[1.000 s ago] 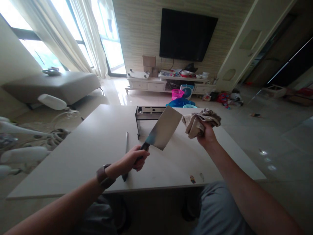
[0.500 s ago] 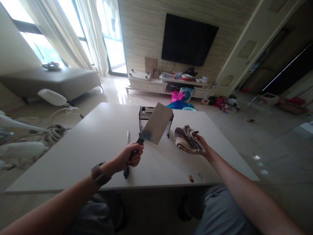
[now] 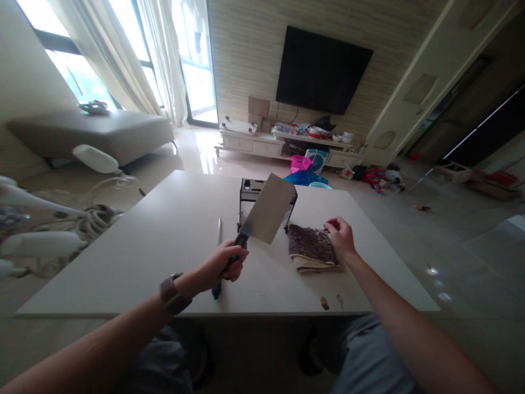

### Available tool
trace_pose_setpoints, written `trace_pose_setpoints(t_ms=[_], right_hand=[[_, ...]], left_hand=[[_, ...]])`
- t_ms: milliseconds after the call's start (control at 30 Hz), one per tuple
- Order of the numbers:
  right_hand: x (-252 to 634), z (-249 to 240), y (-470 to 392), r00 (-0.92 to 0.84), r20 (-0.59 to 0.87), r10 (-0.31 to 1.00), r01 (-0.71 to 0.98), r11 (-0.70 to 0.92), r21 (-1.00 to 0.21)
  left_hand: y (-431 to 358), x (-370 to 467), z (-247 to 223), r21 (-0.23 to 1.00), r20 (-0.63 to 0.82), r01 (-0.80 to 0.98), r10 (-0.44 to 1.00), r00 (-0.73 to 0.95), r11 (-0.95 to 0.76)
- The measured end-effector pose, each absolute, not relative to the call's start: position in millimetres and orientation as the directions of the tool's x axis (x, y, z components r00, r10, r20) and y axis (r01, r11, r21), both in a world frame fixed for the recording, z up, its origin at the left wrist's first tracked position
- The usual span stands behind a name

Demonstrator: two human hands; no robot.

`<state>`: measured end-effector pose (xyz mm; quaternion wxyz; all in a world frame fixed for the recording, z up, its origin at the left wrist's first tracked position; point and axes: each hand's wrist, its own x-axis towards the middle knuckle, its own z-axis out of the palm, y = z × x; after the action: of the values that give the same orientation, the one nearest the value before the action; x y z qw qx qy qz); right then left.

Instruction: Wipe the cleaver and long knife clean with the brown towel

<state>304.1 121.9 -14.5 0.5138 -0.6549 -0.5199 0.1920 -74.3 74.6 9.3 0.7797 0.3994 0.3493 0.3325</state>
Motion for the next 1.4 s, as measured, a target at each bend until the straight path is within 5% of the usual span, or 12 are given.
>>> trace_pose_setpoints(t_ms=[133, 267, 533, 633, 800, 1000, 1133, 1200, 1300, 1400], right_hand=[[227, -1, 88, -0.018, 0.224, 0.974, 0.483, 0.205, -0.851], [169, 6, 54, -0.319, 0.089, 0.944, 0.237, 0.17, -0.957], [141, 1, 49, -0.487, -0.075, 0.87, -0.263, -0.228, -0.937], [143, 3, 47, -0.423, -0.079, 0.903, -0.319, -0.23, -0.92], [151, 9, 40, -0.341, 0.025, 0.94, -0.18, -0.04, -0.983], [163, 5, 51, -0.133, 0.133, 0.982, -0.091, 0.121, -0.988], [192, 10, 70, 0.047, 0.138, 0.989, 0.002, 0.139, -0.99], [215, 25, 75, 0.08, 0.216, 0.973, 0.197, 0.197, -0.96], [251, 63, 78, 0.041, 0.411, 0.911, 0.653, 0.287, -0.701], [273, 114, 79, -0.152, 0.475, 0.867, 0.942, 0.273, -0.197]], left_hand=[[71, -57, 10, 0.81, -0.216, -0.361, 0.808, 0.548, 0.462], [68, -40, 9, 0.752, -0.139, -0.401, 0.72, 0.679, 0.523], [57, -16, 5, 0.639, -0.075, -0.407, 0.58, 0.811, 0.652], [58, -12, -2, 0.658, -0.106, -0.352, 0.544, 0.832, 0.666], [61, 0, -13, 0.76, -0.117, -0.243, 0.495, 0.861, 0.603], [65, 16, -13, 0.91, -0.075, -0.201, 0.622, 0.78, 0.362], [76, 8, -9, 0.984, -0.18, 0.139, 0.57, 0.802, 0.114], [86, -4, -8, 0.923, -0.245, 0.376, 0.626, 0.74, -0.083], [104, -33, -9, 0.836, -0.225, 0.521, 0.757, 0.613, -0.174], [122, -67, -15, 0.725, -0.264, 0.677, 0.857, 0.443, -0.126]])
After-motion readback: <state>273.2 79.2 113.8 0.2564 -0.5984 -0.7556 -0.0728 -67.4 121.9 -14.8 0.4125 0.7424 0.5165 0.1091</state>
